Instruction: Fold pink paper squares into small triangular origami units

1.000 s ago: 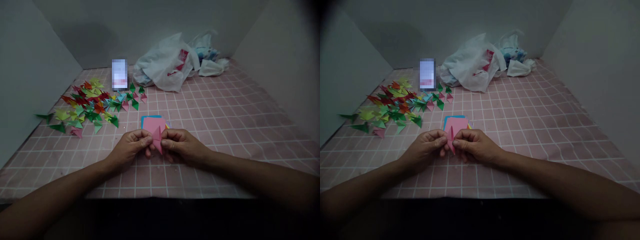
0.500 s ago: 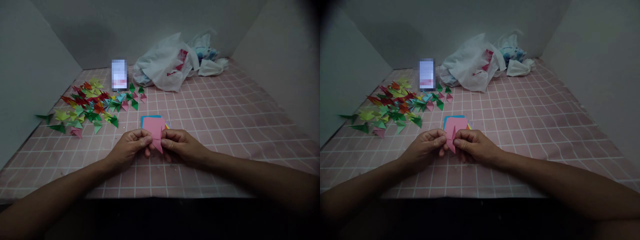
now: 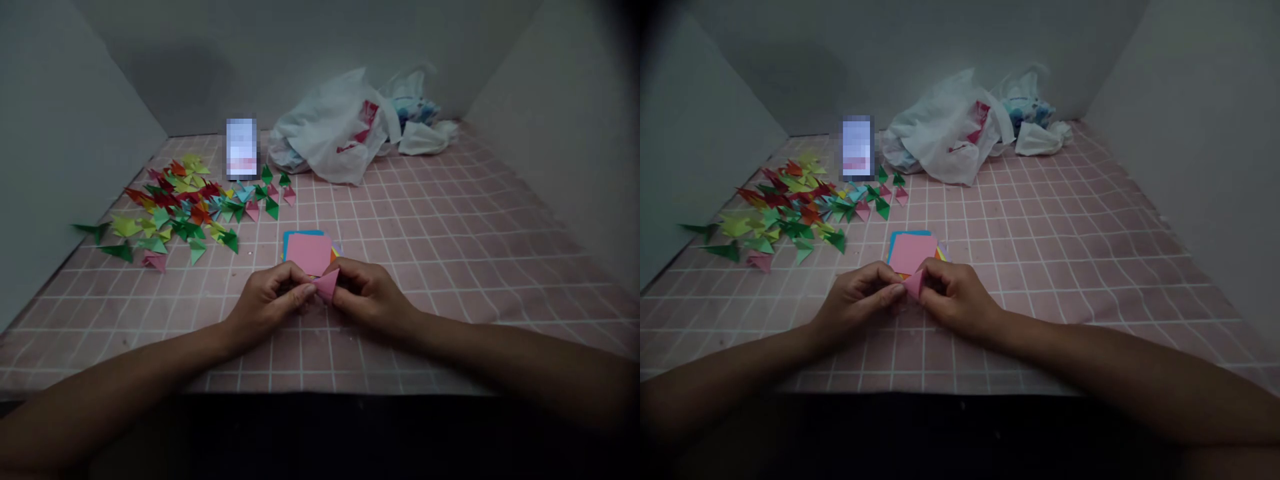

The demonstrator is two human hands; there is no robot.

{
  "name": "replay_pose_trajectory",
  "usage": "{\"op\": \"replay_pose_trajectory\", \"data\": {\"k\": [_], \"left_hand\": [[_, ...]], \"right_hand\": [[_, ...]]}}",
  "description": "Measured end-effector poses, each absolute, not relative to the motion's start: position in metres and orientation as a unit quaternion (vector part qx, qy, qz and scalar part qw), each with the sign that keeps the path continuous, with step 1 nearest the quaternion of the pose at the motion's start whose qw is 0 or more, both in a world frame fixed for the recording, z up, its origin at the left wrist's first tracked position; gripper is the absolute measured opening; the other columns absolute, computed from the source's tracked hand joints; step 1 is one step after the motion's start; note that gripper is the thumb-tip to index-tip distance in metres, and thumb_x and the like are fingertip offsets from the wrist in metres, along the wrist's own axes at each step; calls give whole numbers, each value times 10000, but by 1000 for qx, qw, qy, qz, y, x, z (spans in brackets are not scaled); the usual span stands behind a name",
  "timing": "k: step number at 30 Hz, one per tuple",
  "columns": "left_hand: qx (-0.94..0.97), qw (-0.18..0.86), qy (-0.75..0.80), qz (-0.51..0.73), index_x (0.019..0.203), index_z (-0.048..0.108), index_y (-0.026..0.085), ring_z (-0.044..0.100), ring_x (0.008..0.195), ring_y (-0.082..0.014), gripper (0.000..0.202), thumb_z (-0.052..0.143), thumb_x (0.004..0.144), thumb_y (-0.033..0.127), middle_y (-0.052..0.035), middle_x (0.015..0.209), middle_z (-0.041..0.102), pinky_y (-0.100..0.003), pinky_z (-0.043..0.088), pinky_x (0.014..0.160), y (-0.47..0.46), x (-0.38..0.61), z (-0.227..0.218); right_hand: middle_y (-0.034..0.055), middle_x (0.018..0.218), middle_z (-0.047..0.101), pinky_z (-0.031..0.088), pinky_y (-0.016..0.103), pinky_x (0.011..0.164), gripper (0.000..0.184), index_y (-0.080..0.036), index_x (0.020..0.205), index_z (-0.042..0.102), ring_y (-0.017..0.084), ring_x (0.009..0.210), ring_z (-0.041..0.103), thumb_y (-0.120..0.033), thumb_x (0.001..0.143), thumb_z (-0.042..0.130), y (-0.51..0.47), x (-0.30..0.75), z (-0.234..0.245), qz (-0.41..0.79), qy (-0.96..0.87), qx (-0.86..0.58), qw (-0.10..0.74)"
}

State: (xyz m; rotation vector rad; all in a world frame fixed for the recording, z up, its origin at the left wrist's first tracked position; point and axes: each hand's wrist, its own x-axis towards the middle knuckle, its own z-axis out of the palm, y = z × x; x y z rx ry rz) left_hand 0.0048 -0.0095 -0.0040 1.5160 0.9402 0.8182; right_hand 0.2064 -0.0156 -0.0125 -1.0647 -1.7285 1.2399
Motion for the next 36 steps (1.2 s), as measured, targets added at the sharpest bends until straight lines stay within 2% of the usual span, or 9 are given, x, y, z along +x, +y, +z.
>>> {"op": "replay_pose_trajectory", "data": {"k": [5, 9, 14, 20, 24, 27, 30, 36], "left_hand": [[634, 578, 374, 352, 847, 668, 146, 656, 633, -97, 119, 626, 909, 239, -2, 707, 689, -216, 536, 630, -8, 4, -4], [617, 591, 379, 356, 847, 700, 144, 657, 656, -104, 122, 664, 880, 255, -10, 706, 700, -223, 537, 652, -8, 3, -3], [522, 677, 375, 359, 902, 700, 148, 661, 667, -106, 164, 724, 840, 298, -10, 771, 723, -239, 548, 669, -7, 4, -4], [456, 723, 354, 379, 904, 723, 153, 690, 784, -131, 201, 796, 789, 302, -26, 863, 737, -284, 565, 796, -6, 3, -5], [455, 720, 341, 398, 943, 747, 160, 685, 820, -132, 222, 816, 767, 275, -31, 929, 747, -290, 553, 845, -3, -2, -5], [465, 714, 333, 404, 919, 757, 164, 682, 810, -131, 210, 825, 762, 287, -22, 908, 748, -286, 542, 844, -1, -5, -5], [480, 701, 338, 405, 909, 764, 174, 676, 822, -126, 188, 821, 773, 290, -17, 908, 747, -278, 527, 841, 0, -7, -6], [498, 681, 371, 388, 874, 760, 165, 652, 789, -128, 165, 799, 776, 292, -24, 865, 741, -270, 503, 794, 2, -8, -5]], "right_hand": [[-17, 688, 644, 405, 225, 553, 73, -172, 824, 618, 95, 578, 552, -124, 867, 583, -19, 206, -17, 367, -739, -398, 401], [-13, 667, 654, 406, 207, 532, 109, -168, 795, 603, 89, 553, 567, -131, 897, 595, -19, 205, -18, 280, -786, -368, 410], [20, 655, 620, 374, 258, 529, 147, -175, 798, 574, 122, 549, 523, -119, 926, 527, -19, 203, -7, 45, -865, -326, 378], [39, 652, 627, 393, 296, 558, 195, -201, 787, 560, 159, 583, 539, -107, 951, 509, -15, 195, 1, -94, -886, -310, 333], [54, 709, 659, 416, 299, 580, 138, -197, 869, 583, 172, 630, 582, -118, 957, 511, -10, 186, 0, -94, -868, -322, 365], [45, 707, 645, 410, 298, 585, 99, -205, 890, 578, 174, 638, 588, -130, 940, 537, -9, 181, -3, -70, -852, -327, 403], [30, 686, 625, 398, 293, 583, 126, -212, 901, 572, 169, 621, 575, -101, 926, 518, -10, 179, -8, -42, -838, -327, 434], [27, 659, 616, 412, 294, 581, 153, -225, 818, 550, 165, 611, 567, -158, 951, 514, -11, 182, -19, -14, -831, -355, 427]]}}
